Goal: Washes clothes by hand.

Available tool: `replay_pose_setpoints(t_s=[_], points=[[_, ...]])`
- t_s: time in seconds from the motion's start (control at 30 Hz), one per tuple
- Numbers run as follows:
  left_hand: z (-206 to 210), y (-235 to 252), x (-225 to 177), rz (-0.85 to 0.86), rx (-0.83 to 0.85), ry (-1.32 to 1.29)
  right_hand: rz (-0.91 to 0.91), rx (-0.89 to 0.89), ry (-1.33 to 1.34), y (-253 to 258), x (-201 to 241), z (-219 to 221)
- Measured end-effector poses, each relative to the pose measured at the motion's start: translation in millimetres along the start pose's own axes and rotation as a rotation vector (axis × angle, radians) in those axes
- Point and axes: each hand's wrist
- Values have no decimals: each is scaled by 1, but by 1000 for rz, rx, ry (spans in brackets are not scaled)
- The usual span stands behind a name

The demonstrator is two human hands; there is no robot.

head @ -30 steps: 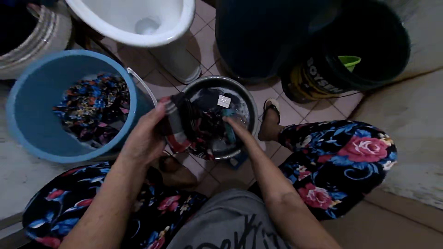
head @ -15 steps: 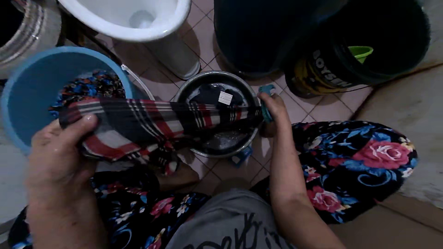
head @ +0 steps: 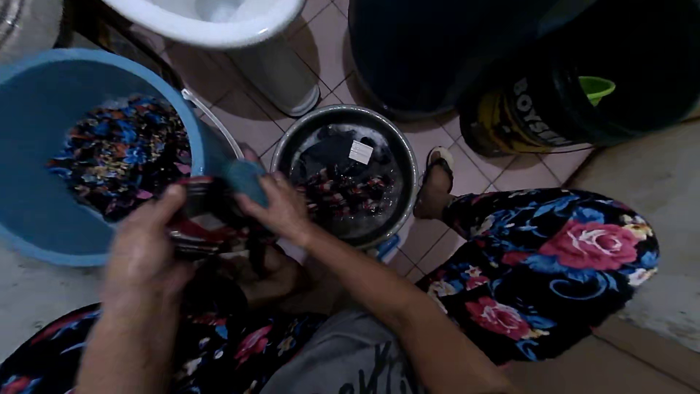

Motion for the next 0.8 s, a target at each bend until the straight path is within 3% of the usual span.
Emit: replay_pose_setpoints(t_s=[0.07, 0.13, 0.2, 0.27, 0.33, 0.43, 0.5, 0.6, 0.7, 0.8], points=[[-49, 19, 0, 50, 138, -180, 273, 125, -227, -15, -82, -3], [-85, 38, 7, 48, 188, -370, 468, 167, -347, -37, -136, -29], [-87, 39, 14, 33, 173, -437, 591, 151, -413, -47, -148, -54], [-70, 33, 6, 72, 185, -346, 644, 29, -394, -36, -129, -60], [-46, 20, 3, 81, 115, -188, 483, -75, -294, -20, -75, -51], [-8, 2, 5, 50, 19, -70, -52, -185, -22, -7, 20, -12], [-5, 0, 2, 77, 18, -66, -91, -81, 182, -4, 42, 11], [-35, 12, -1, 145, 84, -170, 137, 87, -84, -12, -39, 24], [-78, 36, 9, 167, 200, -342, 495, 237, -362, -33, -125, -27], [-77, 40, 14, 170, 140, -335, 662, 159, -453, -50, -139, -82]])
Point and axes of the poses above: each hand's wrist, its own y-axis towards the middle knuckle, its own z-axis out of the palm, x = y × z, and after that the axes turned 13 degrees about -z, right-handed
